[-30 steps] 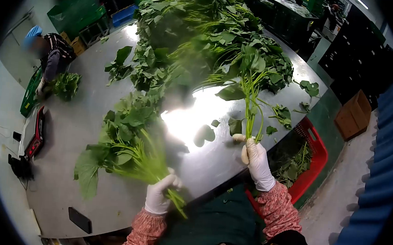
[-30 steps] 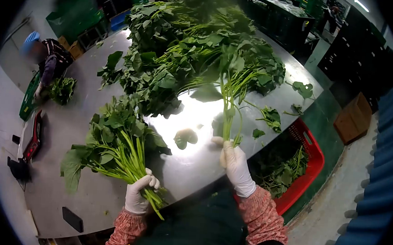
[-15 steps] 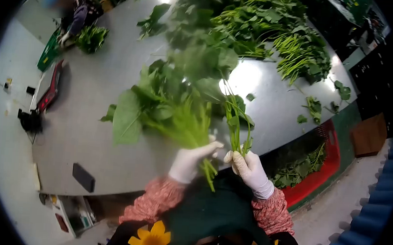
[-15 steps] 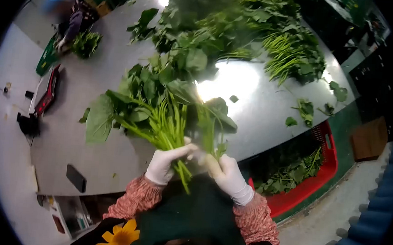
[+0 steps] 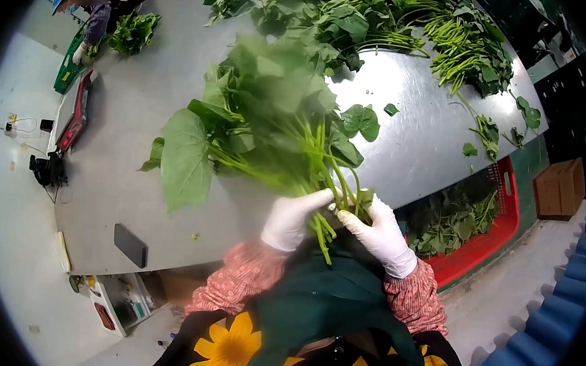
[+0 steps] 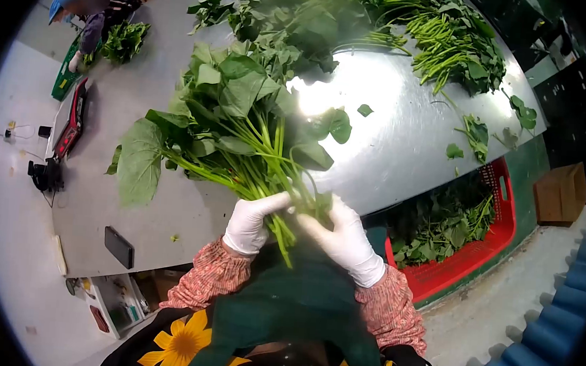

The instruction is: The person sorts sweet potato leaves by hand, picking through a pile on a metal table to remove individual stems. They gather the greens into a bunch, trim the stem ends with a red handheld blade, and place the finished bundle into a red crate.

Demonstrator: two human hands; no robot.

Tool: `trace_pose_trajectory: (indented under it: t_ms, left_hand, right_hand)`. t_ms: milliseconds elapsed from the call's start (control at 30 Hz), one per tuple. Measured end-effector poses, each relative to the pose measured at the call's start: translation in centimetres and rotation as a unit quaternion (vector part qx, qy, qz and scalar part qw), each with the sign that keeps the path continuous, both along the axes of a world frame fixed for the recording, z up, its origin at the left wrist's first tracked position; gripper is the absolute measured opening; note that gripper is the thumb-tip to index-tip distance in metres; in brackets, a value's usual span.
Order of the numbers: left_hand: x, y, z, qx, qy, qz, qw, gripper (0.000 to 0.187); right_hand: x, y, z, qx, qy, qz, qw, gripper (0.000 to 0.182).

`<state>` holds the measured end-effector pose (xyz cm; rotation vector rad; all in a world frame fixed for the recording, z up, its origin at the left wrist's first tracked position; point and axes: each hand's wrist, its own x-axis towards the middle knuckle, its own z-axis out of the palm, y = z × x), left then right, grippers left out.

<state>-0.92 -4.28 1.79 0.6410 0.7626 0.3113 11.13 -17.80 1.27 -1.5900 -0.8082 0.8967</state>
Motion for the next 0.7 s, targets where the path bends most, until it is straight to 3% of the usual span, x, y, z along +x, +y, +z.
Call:
trace_pose_trajectory:
  t_ms: [67, 100, 200, 267, 333, 367, 400, 433, 467, 500, 533, 567, 600, 633, 667, 700]
  left_hand:
    - [0.2, 0.0, 0.1, 0.012, -0.009, 0.016, 1.0, 0.018]
    - [0.3, 0.1, 0.0, 0.004, -0.012, 0.023, 1.0, 0.02]
    - [0.3, 0.6, 0.3, 0.005, 0.015, 0.053, 0.998, 0.021]
    - [-0.3, 1.5, -1.2, 0.03, 0.02, 0.068, 0.997, 0.024]
    - [0.2, 0.7, -0.3, -0.002, 0.029, 0.093, 0.995, 0.031]
    - [0.4, 0.6, -0.6, 0.025, 0.005, 0.091, 0.995, 0.031]
    - [0.6, 0.4, -1.2, 0.052, -0.02, 0.092, 0.994, 0.031]
    - [0.8, 0.3, -1.7, 0.074, -0.005, 0.121, 0.99, 0.027]
    - [0.4, 1.3, -2.1, 0.111, 0.012, 0.116, 0.987, 0.023]
    - [-0.1, 2.4, -2.6, 0.149, 0.03, 0.113, 0.982, 0.02]
    - [-0.4, 3.5, -2.0, 0.072, 0.027, 0.142, 0.987, 0.018]
    - [-0.9, 3.9, -2.6, 0.09, 0.022, 0.141, 0.986, 0.019]
    - [-1.4, 4.2, -3.1, 0.109, 0.016, 0.141, 0.984, 0.019]
    - [-1.0, 3.6, -1.9, 0.107, 0.025, 0.144, 0.984, 0.02]
    - [-0.6, 3.0, -0.5, 0.104, 0.03, 0.145, 0.984, 0.02]
    - [-0.5, 2.6, 1.5, 0.076, 0.019, 0.12, 0.99, 0.022]
  right_hand:
    - [-0.6, -0.1, -0.8, 0.027, 0.127, -0.049, 0.99, 0.015]
    - [-1.1, 0.6, -1.4, 0.078, 0.142, -0.067, 0.984, 0.013]
    - [-0.9, 0.1, -0.5, 0.047, 0.164, -0.136, 0.976, 0.015]
    - [-0.5, -0.6, -0.1, 0.026, 0.104, -0.159, 0.981, 0.039]
    - [-0.7, -1.0, -0.2, 0.071, 0.166, -0.193, 0.965, 0.048]
    - [-0.8, -1.2, -0.7, 0.095, 0.138, -0.213, 0.963, 0.05]
    - [-0.5, -1.1, -0.3, 0.184, 0.127, -0.21, 0.952, 0.049]
    - [-0.6, -0.5, -0.5, 0.232, 0.021, -0.276, 0.933, 0.048]
    - [0.9, -1.7, -0.2, 0.32, 0.168, -0.281, 0.889, 0.045]
    - [2.9, -3.6, 0.4, 0.375, 0.214, -0.307, 0.848, 0.042]
    - [4.9, -5.2, 0.6, 0.378, 0.185, -0.369, 0.829, 0.041]
    - [6.9, -6.8, 0.8, 0.384, 0.207, -0.435, 0.788, 0.042]
    - [8.8, -8.3, 0.0, 0.274, 0.158, -0.493, 0.81, 0.04]
    - [10.6, -10.4, -2.0, 0.12, 0.084, -0.459, 0.876, 0.038]
    - [13.6, -14.1, -5.2, -0.027, 0.127, -0.329, 0.935, 0.045]
    - [13.0, -14.7, -4.6, -0.265, -0.195, -0.252, 0.91, 0.05]
